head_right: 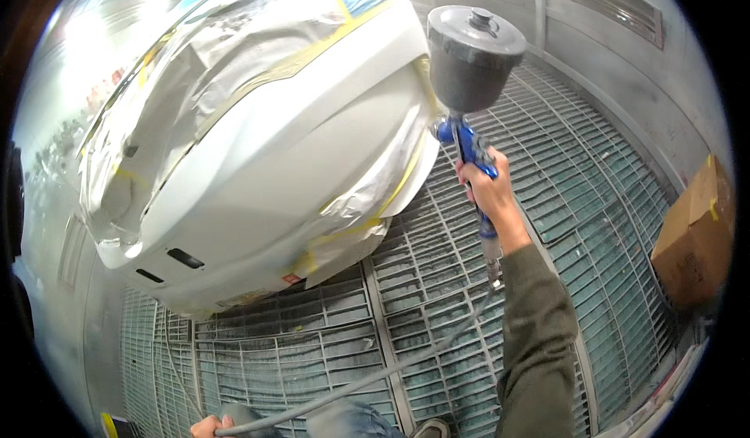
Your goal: The person uses a spray gun to apply white paint to the exterior of a car inside a professional paint booth. The car is partially masked with plastic sheeting and tape. The person systematically sprays the rear bumper, side panels, and front bumper, moving around the vehicle to ensure even coverage.
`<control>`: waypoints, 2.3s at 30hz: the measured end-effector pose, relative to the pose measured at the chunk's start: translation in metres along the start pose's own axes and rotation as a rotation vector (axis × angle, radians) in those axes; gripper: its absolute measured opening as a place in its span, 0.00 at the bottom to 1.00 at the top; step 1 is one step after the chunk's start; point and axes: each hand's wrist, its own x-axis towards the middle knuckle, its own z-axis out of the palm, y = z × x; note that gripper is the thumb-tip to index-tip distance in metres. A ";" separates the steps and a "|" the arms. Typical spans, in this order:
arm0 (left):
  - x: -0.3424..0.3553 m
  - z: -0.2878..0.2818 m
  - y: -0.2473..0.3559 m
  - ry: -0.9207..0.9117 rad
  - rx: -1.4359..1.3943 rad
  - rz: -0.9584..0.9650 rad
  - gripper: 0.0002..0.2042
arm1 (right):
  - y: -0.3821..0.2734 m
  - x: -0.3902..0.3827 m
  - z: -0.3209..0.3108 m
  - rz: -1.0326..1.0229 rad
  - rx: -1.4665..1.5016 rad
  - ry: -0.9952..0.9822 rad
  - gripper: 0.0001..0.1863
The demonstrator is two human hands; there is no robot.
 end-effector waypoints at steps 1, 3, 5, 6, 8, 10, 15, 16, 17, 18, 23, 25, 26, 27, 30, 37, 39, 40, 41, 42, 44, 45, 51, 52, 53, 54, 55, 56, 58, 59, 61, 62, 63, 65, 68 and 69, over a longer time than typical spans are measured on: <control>0.003 -0.002 -0.002 0.027 -0.045 -0.027 0.21 | -0.009 -0.013 0.009 0.025 0.002 -0.012 0.05; 0.014 -0.011 -0.009 0.094 -0.077 -0.060 0.21 | -0.020 -0.040 0.034 0.053 0.098 -0.061 0.04; 0.017 -0.016 -0.026 0.089 -0.094 -0.128 0.21 | -0.030 -0.075 0.058 0.009 0.050 -0.146 0.07; 0.016 -0.021 -0.039 0.090 -0.096 -0.168 0.21 | -0.040 -0.091 0.074 0.048 0.063 -0.190 0.08; 0.004 -0.014 -0.074 0.172 -0.131 -0.172 0.18 | -0.054 -0.116 0.098 0.054 0.032 -0.299 0.09; -0.004 -0.002 -0.097 0.361 -0.257 -0.160 0.21 | -0.070 -0.137 0.127 0.061 0.044 -0.372 0.10; -0.025 -0.016 -0.151 0.353 -0.166 -0.027 0.14 | -0.089 -0.164 0.212 -0.107 0.038 -0.624 0.25; -0.035 -0.021 -0.170 0.343 -0.182 -0.022 0.14 | -0.091 -0.166 0.230 -0.132 0.042 -0.673 0.32; -0.043 -0.024 -0.187 0.332 -0.198 -0.016 0.13 | -0.099 -0.168 0.250 -0.152 0.044 -0.709 0.35; -0.048 -0.025 -0.199 0.328 -0.221 -0.010 0.13 | -0.109 -0.170 0.271 -0.174 0.042 -0.748 0.38; -0.029 -0.042 -0.171 0.410 -0.545 -0.311 0.10 | -0.144 -0.164 0.351 -0.196 0.141 -0.924 0.35; -0.017 -0.056 -0.152 0.370 -0.439 -0.277 0.10 | -0.154 -0.158 0.360 -0.078 0.125 -0.997 0.33; -0.014 -0.058 -0.148 0.352 -0.385 -0.260 0.10 | -0.156 -0.156 0.356 -0.129 0.098 -0.928 0.33; -0.013 -0.050 -0.148 0.433 -0.270 -0.177 0.12 | -0.158 -0.153 0.347 -0.185 0.071 -0.866 0.33; -0.004 -0.057 -0.132 0.358 -0.273 -0.277 0.13 | -0.158 -0.143 0.301 -0.088 0.051 -0.769 0.33; 0.018 -0.047 -0.081 0.165 -0.330 -0.300 0.17 | -0.166 -0.099 0.169 0.142 0.030 -0.437 0.06; 0.019 -0.041 -0.073 0.196 -0.340 -0.194 0.20 | -0.170 -0.081 0.139 0.118 -0.020 -0.362 0.05; 0.018 -0.037 -0.072 0.201 -0.326 -0.167 0.21 | -0.170 -0.072 0.125 0.108 -0.038 -0.322 0.05; 0.017 -0.034 -0.071 0.205 -0.311 -0.141 0.21 | -0.170 -0.063 0.114 0.087 -0.045 -0.284 0.05; 0.018 -0.027 -0.068 0.212 -0.313 -0.112 0.22 | -0.176 -0.053 0.100 0.056 -0.066 -0.242 0.05; 0.016 -0.027 -0.065 0.218 -0.289 -0.092 0.23 | -0.172 -0.030 0.080 0.046 -0.098 -0.165 0.05; 0.016 -0.027 -0.064 0.218 -0.279 -0.087 0.23 | -0.174 -0.018 0.068 0.034 -0.130 -0.139 0.05; 0.027 -0.027 -0.076 0.262 -0.570 -0.322 0.23 | -0.208 0.024 0.066 -0.064 -0.405 0.090 0.06; 0.032 -0.025 -0.085 0.388 -0.432 -0.256 0.23 | -0.215 0.023 0.076 -0.076 -0.430 0.093 0.06; 0.036 -0.029 -0.094 0.366 -0.488 -0.305 0.23 | -0.223 0.016 0.086 -0.033 -0.413 0.054 0.06; 0.039 -0.036 -0.102 0.351 -0.530 -0.366 0.24 | -0.224 0.007 0.099 0.012 -0.352 -0.005 0.06; 0.043 -0.037 -0.106 0.369 -0.551 -0.313 0.23 | -0.228 -0.004 0.108 0.053 -0.298 -0.060 0.05; 0.047 -0.043 -0.108 0.332 -0.624 -0.343 0.23 | -0.233 -0.015 0.118 0.096 -0.246 -0.115 0.05; 0.053 -0.038 -0.125 0.439 -0.755 -0.382 0.24 | -0.251 -0.044 0.148 0.129 -0.233 -0.197 0.05; 0.051 -0.040 -0.138 0.441 -0.748 -0.390 0.24 | -0.256 -0.056 0.166 0.160 -0.194 -0.260 0.05; 0.049 -0.031 -0.168 0.483 -0.838 -0.363 0.23 | -0.274 -0.080 0.203 0.213 -0.090 -0.339 0.04; 0.046 -0.030 -0.180 0.506 -0.868 -0.350 0.23 | -0.278 -0.088 0.222 0.243 -0.047 -0.386 0.05; 0.040 -0.033 -0.193 0.511 -0.874 -0.405 0.22 | -0.279 -0.095 0.247 0.290 -0.034 -0.439 0.06; 0.043 -0.044 -0.191 0.525 -0.961 -0.532 0.23 | -0.288 -0.100 0.285 0.373 -0.051 -0.542 0.10; 0.037 -0.041 -0.210 0.699 -1.057 -0.621 0.22 | -0.314 -0.113 0.350 0.410 -0.092 -0.643 0.10; 0.034 -0.034 -0.215 0.842 -1.052 -0.635 0.21 | -0.318 -0.112 0.372 0.422 -0.098 -0.717 0.09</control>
